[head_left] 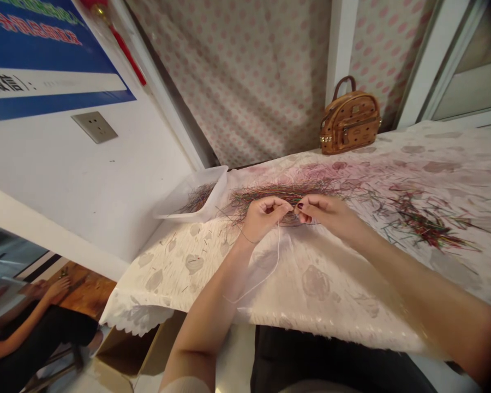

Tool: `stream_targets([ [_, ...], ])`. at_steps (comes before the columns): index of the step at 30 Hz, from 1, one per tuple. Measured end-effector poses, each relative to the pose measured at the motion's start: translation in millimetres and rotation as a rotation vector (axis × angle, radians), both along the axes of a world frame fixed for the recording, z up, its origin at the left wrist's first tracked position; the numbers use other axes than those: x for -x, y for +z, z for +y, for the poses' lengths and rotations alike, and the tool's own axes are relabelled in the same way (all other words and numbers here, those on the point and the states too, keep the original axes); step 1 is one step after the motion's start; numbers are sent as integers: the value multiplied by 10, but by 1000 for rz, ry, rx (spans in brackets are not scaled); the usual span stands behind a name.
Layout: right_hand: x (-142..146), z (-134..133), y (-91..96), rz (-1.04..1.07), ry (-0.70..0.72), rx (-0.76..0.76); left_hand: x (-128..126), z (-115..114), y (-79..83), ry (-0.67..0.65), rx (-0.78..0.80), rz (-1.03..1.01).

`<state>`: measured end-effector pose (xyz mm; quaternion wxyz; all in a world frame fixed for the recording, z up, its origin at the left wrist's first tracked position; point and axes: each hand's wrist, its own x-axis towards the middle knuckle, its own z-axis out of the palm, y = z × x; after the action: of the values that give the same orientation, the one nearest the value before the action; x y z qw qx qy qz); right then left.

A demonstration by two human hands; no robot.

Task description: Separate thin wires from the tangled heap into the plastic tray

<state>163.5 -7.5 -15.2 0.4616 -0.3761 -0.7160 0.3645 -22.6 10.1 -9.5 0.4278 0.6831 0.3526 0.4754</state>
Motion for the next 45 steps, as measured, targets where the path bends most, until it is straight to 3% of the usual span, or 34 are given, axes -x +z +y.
stream_targets([
  [3,-13,8,-9,12,1,-77,25,1,19,-44,106,-78],
  [7,-9,2,-45,-156,-88,-347,47,-11,40,-121,259,-154],
  [11,-24,-14,-32,-232,-83,-457,51,-6,21,-143,294,-155],
  [24,-44,-28,-6,-239,-84,-482,67,10,9,-86,145,-42],
  [45,-21,-19,-20,-171,-80,-354,36,-37,43,-47,-34,113],
])
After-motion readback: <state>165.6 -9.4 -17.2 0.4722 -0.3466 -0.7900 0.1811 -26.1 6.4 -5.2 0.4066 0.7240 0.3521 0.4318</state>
